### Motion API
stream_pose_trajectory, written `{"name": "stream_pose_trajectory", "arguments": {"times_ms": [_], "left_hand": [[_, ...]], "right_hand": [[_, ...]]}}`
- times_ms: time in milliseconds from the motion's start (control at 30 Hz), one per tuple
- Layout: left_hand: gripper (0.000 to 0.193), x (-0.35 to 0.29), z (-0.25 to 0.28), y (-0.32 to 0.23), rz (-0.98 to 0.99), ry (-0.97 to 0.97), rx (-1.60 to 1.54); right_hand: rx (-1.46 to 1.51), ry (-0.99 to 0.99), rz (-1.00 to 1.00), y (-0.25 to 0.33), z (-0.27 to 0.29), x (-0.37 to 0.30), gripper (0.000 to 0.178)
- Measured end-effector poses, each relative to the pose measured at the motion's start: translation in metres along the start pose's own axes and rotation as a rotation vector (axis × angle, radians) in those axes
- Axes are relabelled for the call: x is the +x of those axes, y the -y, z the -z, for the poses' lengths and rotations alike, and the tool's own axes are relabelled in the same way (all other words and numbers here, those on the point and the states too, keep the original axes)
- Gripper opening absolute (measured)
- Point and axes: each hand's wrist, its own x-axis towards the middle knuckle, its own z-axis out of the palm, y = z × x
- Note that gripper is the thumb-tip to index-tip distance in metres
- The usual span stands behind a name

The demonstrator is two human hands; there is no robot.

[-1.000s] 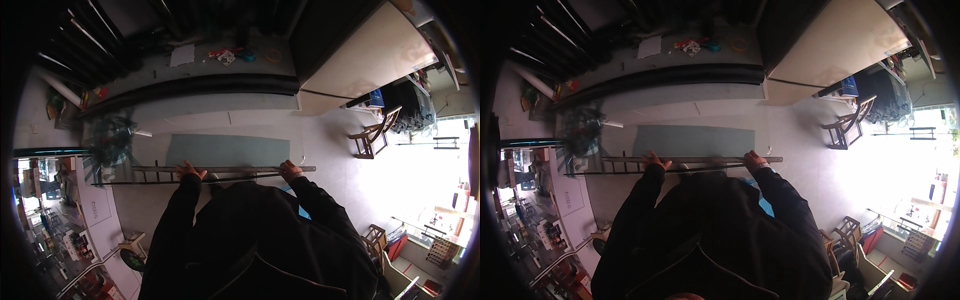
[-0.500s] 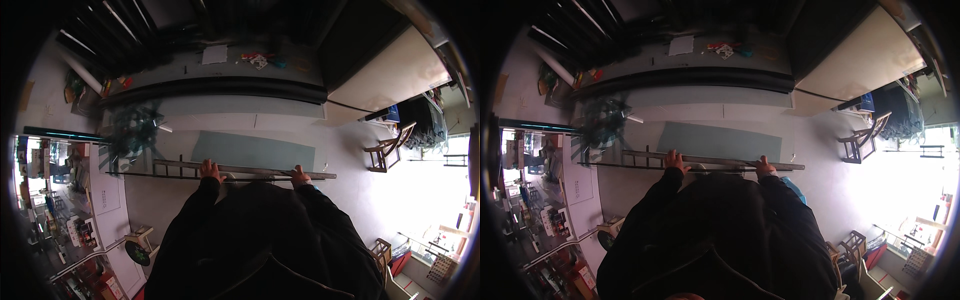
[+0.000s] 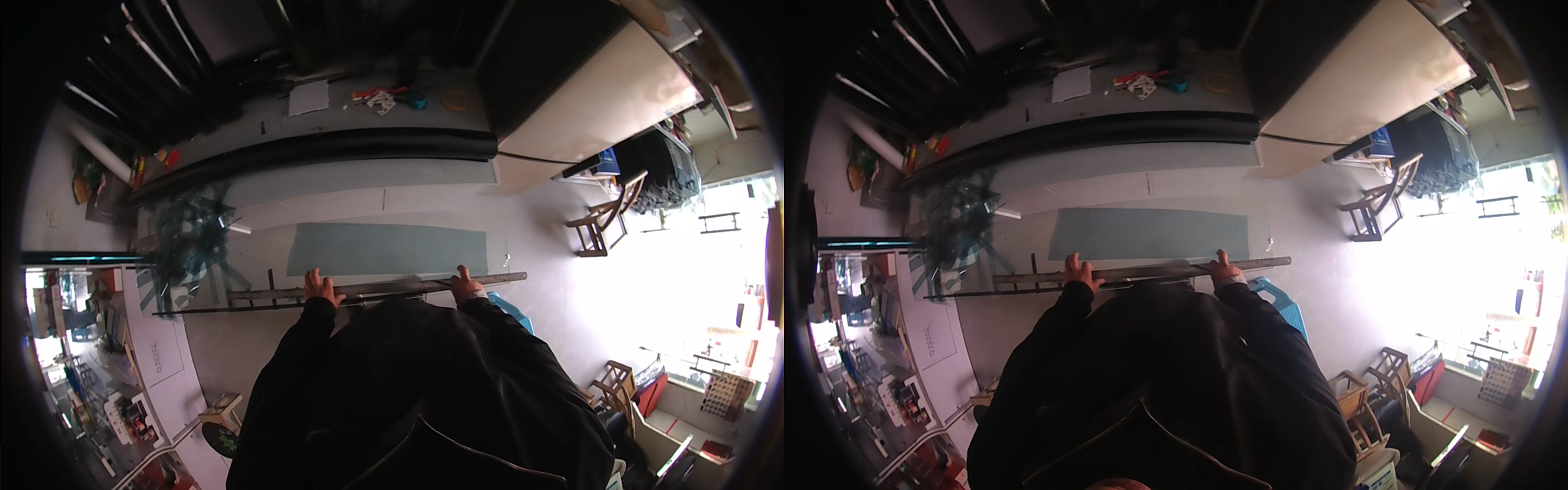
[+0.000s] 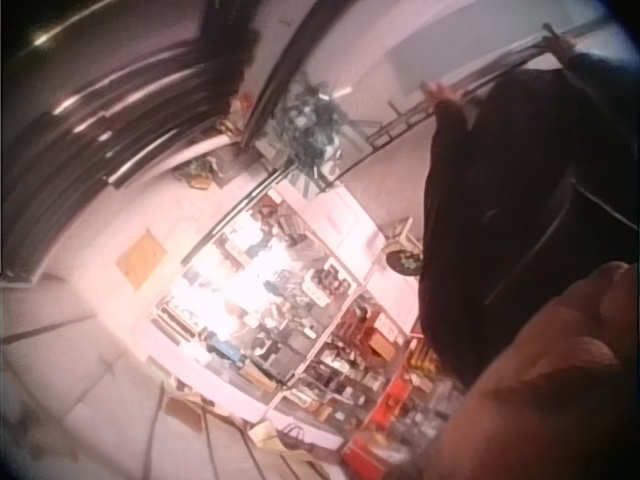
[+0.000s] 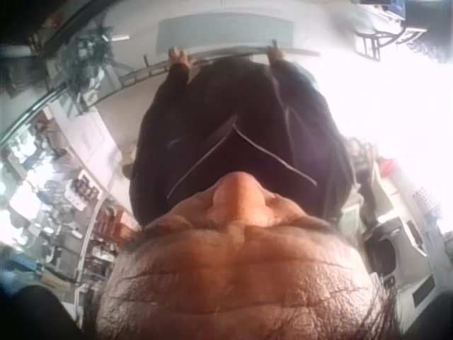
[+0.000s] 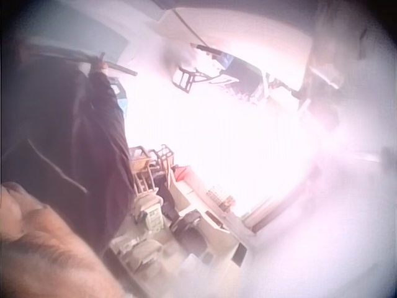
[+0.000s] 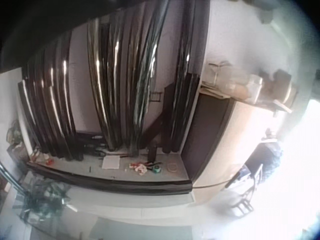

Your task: The person uses a metal straightedge and a glass cutter to score a large sheet of glass on a workbench. They repeatedly reposition the straightedge and score along its edge, then remove small broken glass fragments from the sheet.

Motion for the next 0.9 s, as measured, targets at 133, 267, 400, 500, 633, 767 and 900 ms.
{"name": "stream_pose_trajectory", "arguments": {"times_ms": [133,267,400,500,633,767,900], "left_hand": [[0.065,0.001,0.001,-0.002,0.037,0.071,0.005],[0.065,0.001,0.01,-0.009,0.077,0.138,0.024],[0.064,0.001,0.016,-0.017,0.027,0.127,0.021],[0.062,-0.001,0.014,-0.024,-0.121,0.035,-0.014],[0.068,0.002,0.008,-0.046,-0.332,-0.004,-0.061],[0.07,0.013,0.006,-0.072,-0.46,0.063,-0.018],[0.071,0.018,0.009,-0.092,-0.415,0.072,0.026]], "right_hand": [[0.054,-0.017,-0.005,0.001,0.005,-0.005,0.025],[0.06,-0.052,0.034,-0.008,-0.013,-0.001,0.026],[0.079,-0.202,0.063,-0.022,-0.031,0.002,0.025],[0.02,-0.19,0.031,-0.031,-0.026,-0.001,0.026],[-0.003,-0.149,0.007,-0.039,-0.007,-0.02,0.027],[0.063,-0.135,-0.027,-0.043,-0.012,-0.015,0.027],[-0.092,-0.277,0.175,-0.054,-0.014,-0.004,0.029]]}}
